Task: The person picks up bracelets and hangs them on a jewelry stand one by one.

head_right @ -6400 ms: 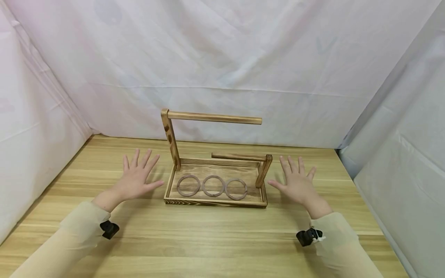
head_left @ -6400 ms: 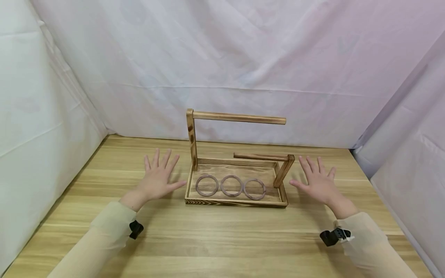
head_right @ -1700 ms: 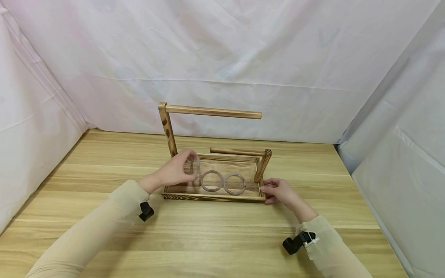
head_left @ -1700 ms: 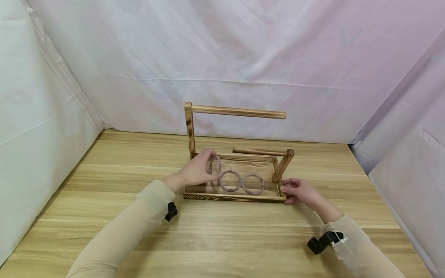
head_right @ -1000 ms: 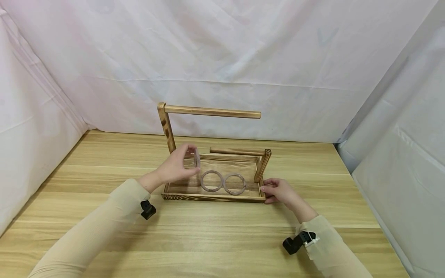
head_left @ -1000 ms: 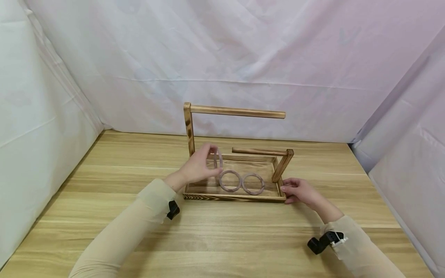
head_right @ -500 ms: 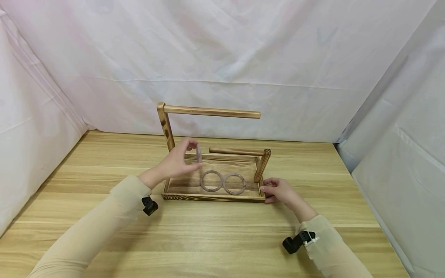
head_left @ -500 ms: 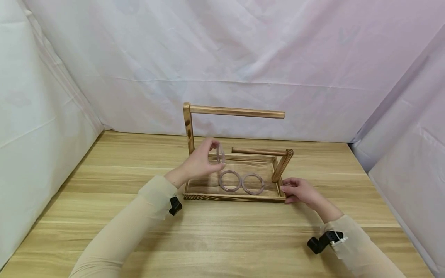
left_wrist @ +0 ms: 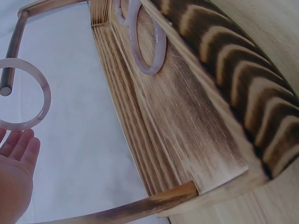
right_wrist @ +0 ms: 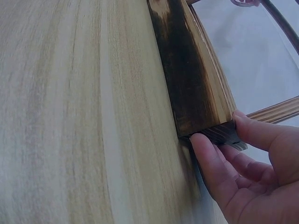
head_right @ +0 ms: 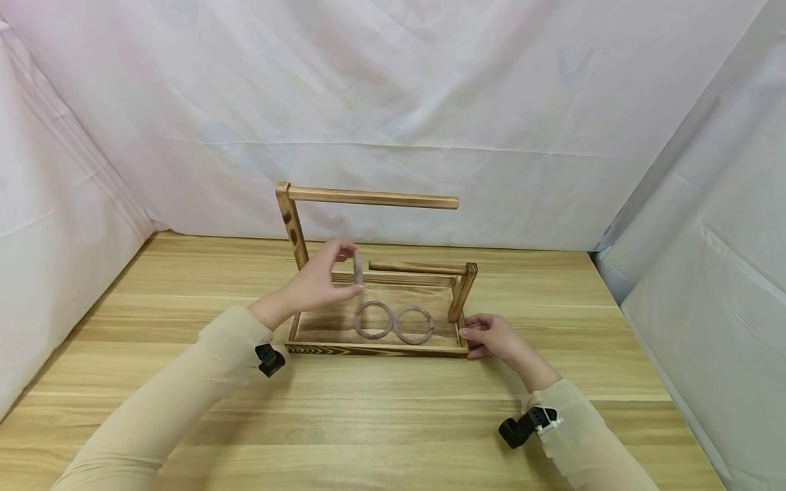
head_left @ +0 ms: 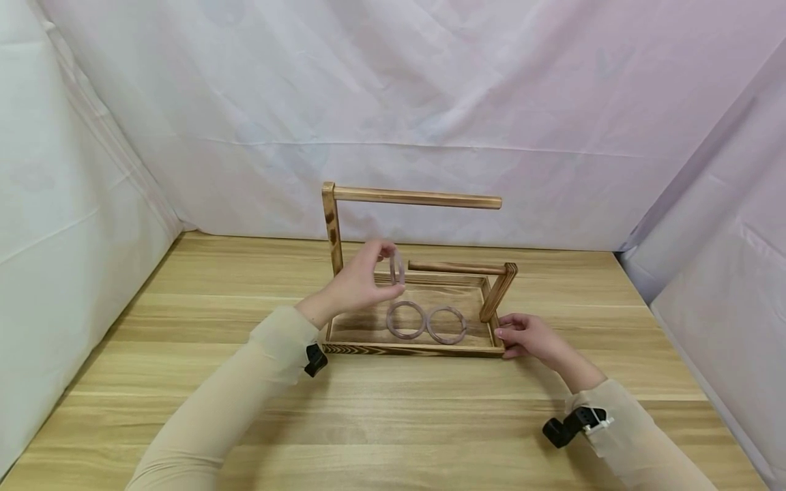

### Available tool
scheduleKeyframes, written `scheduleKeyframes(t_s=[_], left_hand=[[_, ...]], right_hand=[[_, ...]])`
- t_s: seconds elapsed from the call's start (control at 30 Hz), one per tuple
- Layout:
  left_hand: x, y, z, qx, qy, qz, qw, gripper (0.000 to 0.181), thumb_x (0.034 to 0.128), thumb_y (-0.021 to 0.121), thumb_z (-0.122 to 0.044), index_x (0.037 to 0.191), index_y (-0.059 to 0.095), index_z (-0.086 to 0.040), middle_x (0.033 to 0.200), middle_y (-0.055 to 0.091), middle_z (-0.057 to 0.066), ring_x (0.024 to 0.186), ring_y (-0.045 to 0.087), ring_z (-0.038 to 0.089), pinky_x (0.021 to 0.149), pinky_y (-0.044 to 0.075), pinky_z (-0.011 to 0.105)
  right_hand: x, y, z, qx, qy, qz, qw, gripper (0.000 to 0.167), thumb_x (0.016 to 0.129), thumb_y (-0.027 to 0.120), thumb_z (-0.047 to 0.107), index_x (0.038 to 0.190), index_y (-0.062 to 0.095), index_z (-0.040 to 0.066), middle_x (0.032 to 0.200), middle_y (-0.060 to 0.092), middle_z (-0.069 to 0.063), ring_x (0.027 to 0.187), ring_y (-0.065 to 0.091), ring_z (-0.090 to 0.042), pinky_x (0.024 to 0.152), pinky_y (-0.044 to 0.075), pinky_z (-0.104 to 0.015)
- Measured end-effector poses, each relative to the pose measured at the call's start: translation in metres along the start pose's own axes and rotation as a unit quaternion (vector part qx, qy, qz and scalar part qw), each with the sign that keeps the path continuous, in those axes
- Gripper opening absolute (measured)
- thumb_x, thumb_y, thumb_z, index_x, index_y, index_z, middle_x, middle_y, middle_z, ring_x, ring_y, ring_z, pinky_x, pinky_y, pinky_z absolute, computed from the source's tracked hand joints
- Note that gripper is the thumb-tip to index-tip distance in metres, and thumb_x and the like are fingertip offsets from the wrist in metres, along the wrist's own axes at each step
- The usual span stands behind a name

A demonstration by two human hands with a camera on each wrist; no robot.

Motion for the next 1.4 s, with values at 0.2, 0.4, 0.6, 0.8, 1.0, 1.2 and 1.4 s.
scheduleKeyframes(t_s=[0.2,0.4,0.6,0.8,1.0,1.2,1.4], left_hand=[[0.002,0.002,-0.004,0.003,-0.006,0.005,1.0000,0.067,0.0761,0.076,-0.025,0.128,0.039,-0.004,0.123,0.047,0.009,0.117,0.046,0.024,0.106,0.038,0.036],[0.005,0.002,-0.009,0.003,-0.001,0.007,1.0000,0.067,0.0768,0.075,-0.025,0.129,0.039,-0.004,0.124,0.046,0.008,0.118,0.046,0.024,0.107,0.037,0.037],[0.007,0.002,-0.013,0.003,0.007,0.010,0.9999,0.066,0.0782,0.074,-0.028,0.129,0.038,-0.006,0.124,0.045,0.007,0.118,0.045,0.021,0.107,0.036,0.035],[0.010,0.004,-0.018,0.001,0.018,0.015,0.9997,0.065,0.0800,0.072,-0.028,0.131,0.038,-0.006,0.126,0.044,0.007,0.119,0.045,0.021,0.107,0.037,0.036],[0.013,0.004,-0.024,-0.001,0.034,0.016,0.9993,0.063,0.0798,0.072,-0.027,0.129,0.039,-0.006,0.122,0.046,0.006,0.118,0.045,0.020,0.106,0.038,0.035],[0.018,0.006,-0.031,0.008,0.047,0.018,0.9987,0.063,0.0798,0.072,-0.026,0.129,0.040,-0.004,0.121,0.046,0.007,0.116,0.046,0.020,0.106,0.038,0.035],[0.024,0.009,-0.038,0.014,0.060,0.024,0.9978,0.064,0.0808,0.071,-0.027,0.130,0.039,-0.002,0.121,0.046,0.009,0.115,0.047,0.022,0.103,0.040,0.036]], right_hand=[[0.000,0.000,-0.001,-0.001,0.002,-0.004,1.0000,0.052,0.094,0.052,0.012,0.132,0.031,-0.017,0.091,0.055,-0.003,0.078,0.056,-0.009,0.070,0.057,-0.027],[0.002,-0.001,-0.003,0.004,0.001,-0.001,1.0000,0.052,0.094,0.052,0.011,0.132,0.030,-0.018,0.090,0.055,-0.002,0.078,0.057,-0.009,0.070,0.057,-0.027],[0.002,0.000,-0.002,0.006,0.000,0.001,1.0000,0.052,0.094,0.052,0.011,0.132,0.031,-0.018,0.090,0.055,-0.002,0.078,0.057,-0.008,0.070,0.057,-0.027],[0.003,0.001,-0.002,0.007,0.001,-0.002,1.0000,0.052,0.094,0.053,0.011,0.132,0.031,-0.018,0.089,0.055,-0.002,0.077,0.057,-0.008,0.070,0.057,-0.027],[0.003,0.002,-0.003,0.006,0.001,-0.002,1.0000,0.051,0.094,0.052,0.011,0.132,0.031,-0.018,0.089,0.055,-0.002,0.078,0.057,-0.009,0.070,0.057,-0.027],[0.002,0.002,-0.002,0.007,-0.002,0.001,1.0000,0.052,0.094,0.052,0.010,0.132,0.030,-0.018,0.089,0.055,-0.002,0.077,0.056,-0.008,0.069,0.057,-0.027],[0.002,0.001,-0.001,0.002,-0.001,-0.003,1.0000,0.052,0.094,0.052,0.011,0.132,0.030,-0.018,0.089,0.055,-0.002,0.077,0.057,-0.008,0.069,0.057,-0.027]])
Point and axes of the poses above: each hand's wrist, its own x-axis towards the middle knuckle, its own y-axis out of the palm, z = x × y, the point moved 10 cm from there along x, towards the middle knuckle
